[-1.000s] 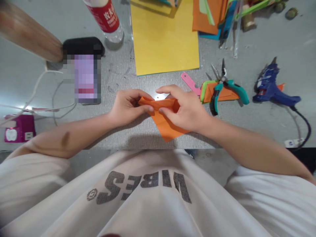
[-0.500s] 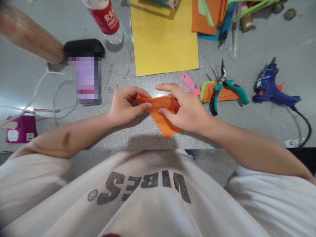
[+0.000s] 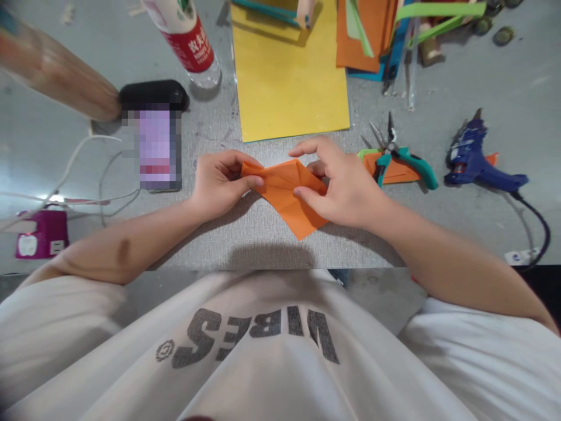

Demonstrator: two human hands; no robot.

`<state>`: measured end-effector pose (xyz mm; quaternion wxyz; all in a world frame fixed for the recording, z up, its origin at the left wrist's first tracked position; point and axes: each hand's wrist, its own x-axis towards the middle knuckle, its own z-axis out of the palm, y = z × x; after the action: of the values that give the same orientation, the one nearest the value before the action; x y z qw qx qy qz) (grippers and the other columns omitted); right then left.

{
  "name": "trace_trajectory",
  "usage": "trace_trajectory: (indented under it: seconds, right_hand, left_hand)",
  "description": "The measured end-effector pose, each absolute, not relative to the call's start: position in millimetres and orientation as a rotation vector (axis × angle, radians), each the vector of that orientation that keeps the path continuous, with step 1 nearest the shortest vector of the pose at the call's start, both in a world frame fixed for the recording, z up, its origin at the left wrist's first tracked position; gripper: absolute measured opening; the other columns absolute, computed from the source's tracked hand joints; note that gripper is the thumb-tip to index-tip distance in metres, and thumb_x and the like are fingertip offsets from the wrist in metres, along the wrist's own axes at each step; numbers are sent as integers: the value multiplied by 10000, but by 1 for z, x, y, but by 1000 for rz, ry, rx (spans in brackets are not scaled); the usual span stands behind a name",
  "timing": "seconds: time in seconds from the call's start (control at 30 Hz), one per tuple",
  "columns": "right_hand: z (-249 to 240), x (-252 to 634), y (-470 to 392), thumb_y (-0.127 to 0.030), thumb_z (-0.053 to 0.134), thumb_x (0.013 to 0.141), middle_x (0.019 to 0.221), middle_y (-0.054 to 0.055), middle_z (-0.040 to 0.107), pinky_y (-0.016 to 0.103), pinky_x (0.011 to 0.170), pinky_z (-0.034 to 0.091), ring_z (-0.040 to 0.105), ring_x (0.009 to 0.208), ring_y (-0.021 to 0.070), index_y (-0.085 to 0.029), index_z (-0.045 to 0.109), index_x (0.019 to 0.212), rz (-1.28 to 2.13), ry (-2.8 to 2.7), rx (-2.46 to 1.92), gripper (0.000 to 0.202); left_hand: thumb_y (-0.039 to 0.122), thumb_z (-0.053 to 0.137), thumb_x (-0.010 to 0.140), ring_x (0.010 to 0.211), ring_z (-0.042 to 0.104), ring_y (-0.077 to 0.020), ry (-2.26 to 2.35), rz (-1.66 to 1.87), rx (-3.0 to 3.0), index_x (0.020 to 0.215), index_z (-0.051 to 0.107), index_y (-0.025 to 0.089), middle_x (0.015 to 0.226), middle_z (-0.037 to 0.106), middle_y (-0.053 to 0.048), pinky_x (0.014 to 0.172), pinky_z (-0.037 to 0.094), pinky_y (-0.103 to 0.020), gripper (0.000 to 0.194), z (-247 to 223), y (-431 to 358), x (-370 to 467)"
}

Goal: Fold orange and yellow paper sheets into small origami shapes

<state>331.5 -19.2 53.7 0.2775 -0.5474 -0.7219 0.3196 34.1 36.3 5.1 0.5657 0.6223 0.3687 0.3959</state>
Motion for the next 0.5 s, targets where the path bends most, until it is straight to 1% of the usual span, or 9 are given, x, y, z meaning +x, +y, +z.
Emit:
trace_trajectory:
  seconds: [0.07, 0.1, 0.17, 0.23, 0.3, 0.4, 0.43, 0.5]
  right_hand:
    - [57, 331, -18, -465, 934, 944, 1503, 111, 899, 527, 962, 794, 863, 1423, 458, -361, 805, 1518, 880, -1898, -1461, 597]
    - [58, 331, -18, -455, 935, 942, 1516, 110, 898, 520, 935, 795, 890, 1357, 446, -360, 806, 1515, 903, -1877, -1467, 595]
    - [59, 332, -16, -448, 935, 938, 1472, 100, 911, 503, 874, 791, 926, 1244, 421, -368, 795, 1525, 967, -1850, -1467, 609]
    - [59, 333, -14, -451, 946, 921, 1398, 86, 925, 482, 818, 781, 939, 1187, 406, -374, 783, 1509, 1017, -1830, -1442, 616]
    - [57, 334, -13, -449, 965, 898, 1362, 91, 928, 469, 789, 773, 943, 1157, 393, -361, 777, 1476, 1057, -1813, -1406, 614]
    - [55, 334, -13, -457, 975, 882, 1338, 103, 923, 481, 809, 778, 946, 1112, 379, -346, 773, 1447, 1076, -1802, -1384, 610]
    - [54, 334, -12, -468, 968, 885, 1319, 96, 924, 490, 818, 780, 946, 1102, 379, -351, 774, 1445, 1070, -1806, -1387, 604]
    - [55, 335, -12, -497, 955, 891, 1233, 72, 932, 502, 812, 777, 943, 1061, 376, -372, 776, 1447, 1063, -1818, -1398, 597]
  left_hand:
    - [321, 975, 942, 828, 858, -215, 894, 940, 1461, 997, 883, 194, 918, 895, -46, 778, 716, -369, 167, 6, 38, 34]
    - [336, 969, 952, 828, 849, -210, 910, 945, 1460, 962, 881, 192, 914, 892, -50, 774, 707, -361, 169, 6, 39, 33]
    - [366, 964, 968, 807, 818, -194, 926, 958, 1450, 896, 865, 189, 882, 869, -51, 753, 679, -345, 216, 6, 41, 33]
    - [411, 975, 981, 777, 776, -178, 914, 968, 1442, 851, 843, 188, 834, 831, -43, 732, 647, -333, 290, 6, 43, 33]
    - [513, 996, 997, 745, 728, -163, 889, 982, 1440, 822, 822, 194, 789, 788, -33, 713, 614, -328, 403, 6, 43, 32]
    - [745, 1011, 986, 696, 667, -152, 857, 996, 1425, 800, 803, 210, 742, 742, -22, 674, 574, -328, 604, 8, 41, 33]
    - [805, 1007, 976, 685, 656, -149, 852, 1007, 1420, 801, 804, 213, 735, 736, -19, 664, 567, -327, 650, 9, 40, 33]
    - [878, 983, 977, 684, 664, -146, 854, 1041, 1421, 823, 816, 216, 741, 748, -21, 663, 573, -323, 700, 10, 39, 33]
